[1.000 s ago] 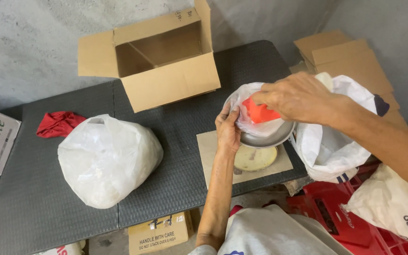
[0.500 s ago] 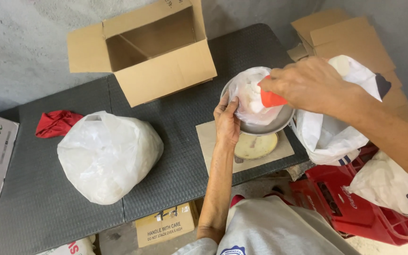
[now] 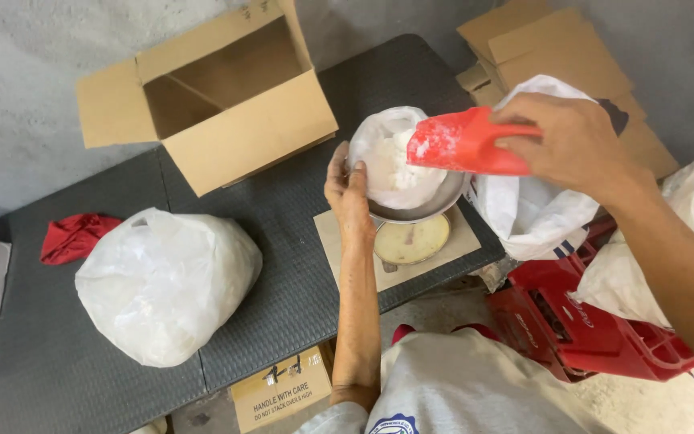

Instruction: Weighing white powder from a large bag into smaller plastic bags using a manual scale and a scoop.

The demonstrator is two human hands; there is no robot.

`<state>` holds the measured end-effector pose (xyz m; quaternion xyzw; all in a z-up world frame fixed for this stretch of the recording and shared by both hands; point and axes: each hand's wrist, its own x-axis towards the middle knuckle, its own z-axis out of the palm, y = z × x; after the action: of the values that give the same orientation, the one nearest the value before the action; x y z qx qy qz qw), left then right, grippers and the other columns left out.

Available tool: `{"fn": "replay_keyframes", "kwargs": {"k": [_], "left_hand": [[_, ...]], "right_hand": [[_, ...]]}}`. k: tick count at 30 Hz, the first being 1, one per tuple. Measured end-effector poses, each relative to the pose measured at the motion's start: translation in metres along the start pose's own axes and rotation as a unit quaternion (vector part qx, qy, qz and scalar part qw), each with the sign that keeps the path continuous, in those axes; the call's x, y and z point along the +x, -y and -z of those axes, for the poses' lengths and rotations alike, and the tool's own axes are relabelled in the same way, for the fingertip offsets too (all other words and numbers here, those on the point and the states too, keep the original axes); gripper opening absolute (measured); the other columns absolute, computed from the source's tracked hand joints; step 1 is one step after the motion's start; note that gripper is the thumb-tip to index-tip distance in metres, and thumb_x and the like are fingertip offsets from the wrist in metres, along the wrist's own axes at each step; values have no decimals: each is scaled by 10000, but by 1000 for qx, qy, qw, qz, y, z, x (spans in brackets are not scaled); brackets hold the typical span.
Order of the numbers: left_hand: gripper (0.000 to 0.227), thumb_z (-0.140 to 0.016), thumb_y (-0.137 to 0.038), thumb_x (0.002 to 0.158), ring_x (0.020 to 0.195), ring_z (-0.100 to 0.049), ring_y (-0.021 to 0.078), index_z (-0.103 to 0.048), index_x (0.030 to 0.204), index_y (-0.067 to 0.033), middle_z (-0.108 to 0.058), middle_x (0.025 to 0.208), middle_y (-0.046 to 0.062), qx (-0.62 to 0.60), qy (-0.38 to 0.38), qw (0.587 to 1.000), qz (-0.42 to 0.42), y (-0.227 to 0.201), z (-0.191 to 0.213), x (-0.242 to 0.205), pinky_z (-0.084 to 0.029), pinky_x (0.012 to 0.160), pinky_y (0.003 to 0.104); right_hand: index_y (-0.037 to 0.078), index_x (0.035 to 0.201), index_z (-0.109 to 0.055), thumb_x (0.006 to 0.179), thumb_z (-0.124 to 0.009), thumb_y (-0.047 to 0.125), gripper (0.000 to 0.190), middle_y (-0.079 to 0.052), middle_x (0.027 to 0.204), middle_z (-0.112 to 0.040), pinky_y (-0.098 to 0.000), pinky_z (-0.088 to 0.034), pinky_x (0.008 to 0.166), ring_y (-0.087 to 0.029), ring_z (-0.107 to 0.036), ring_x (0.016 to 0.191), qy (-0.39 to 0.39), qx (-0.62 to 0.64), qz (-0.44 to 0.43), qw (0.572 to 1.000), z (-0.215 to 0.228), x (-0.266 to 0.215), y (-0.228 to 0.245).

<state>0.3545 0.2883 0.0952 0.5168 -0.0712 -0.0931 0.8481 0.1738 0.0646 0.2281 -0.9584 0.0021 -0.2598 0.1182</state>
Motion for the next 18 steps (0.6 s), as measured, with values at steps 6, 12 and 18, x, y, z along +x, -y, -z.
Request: {"fn": "replay_keyframes", "kwargs": {"k": [6,12,18], "left_hand": [[532,-616,-53,939,1168,-550,271,-556,1467,-74,-561,1342,167,237,-83,956,-152,-17,-37,-23,-472,1008,378],[587,-693,-168,955,1403,-398,387,-502,1505,-101,-436,1479,204,475,-108,798,-356,11,-93,-48,-307,1167,576],[514,-629,-94,910,1511,-273,429,-581,1422,-88,-424,1531,202,437,-64,810,-386,25,-170,-109,-180,1242,585]], "right_hand": [[-8,1196,-664,926,-783,-19,295,-137,1144,-747,-298,-597,921,-160,-725,1032,-105,297,-180,932,4,-62,-45],[5,1201,-644,950,-799,-5,295,-108,1141,-741,-298,-628,886,-145,-725,1030,-217,329,-266,880,60,-146,-91],[40,1332,-671,935,-842,139,444,-165,1105,-726,-360,-583,779,-225,-698,987,-111,-47,-420,900,171,-262,-136]]}}
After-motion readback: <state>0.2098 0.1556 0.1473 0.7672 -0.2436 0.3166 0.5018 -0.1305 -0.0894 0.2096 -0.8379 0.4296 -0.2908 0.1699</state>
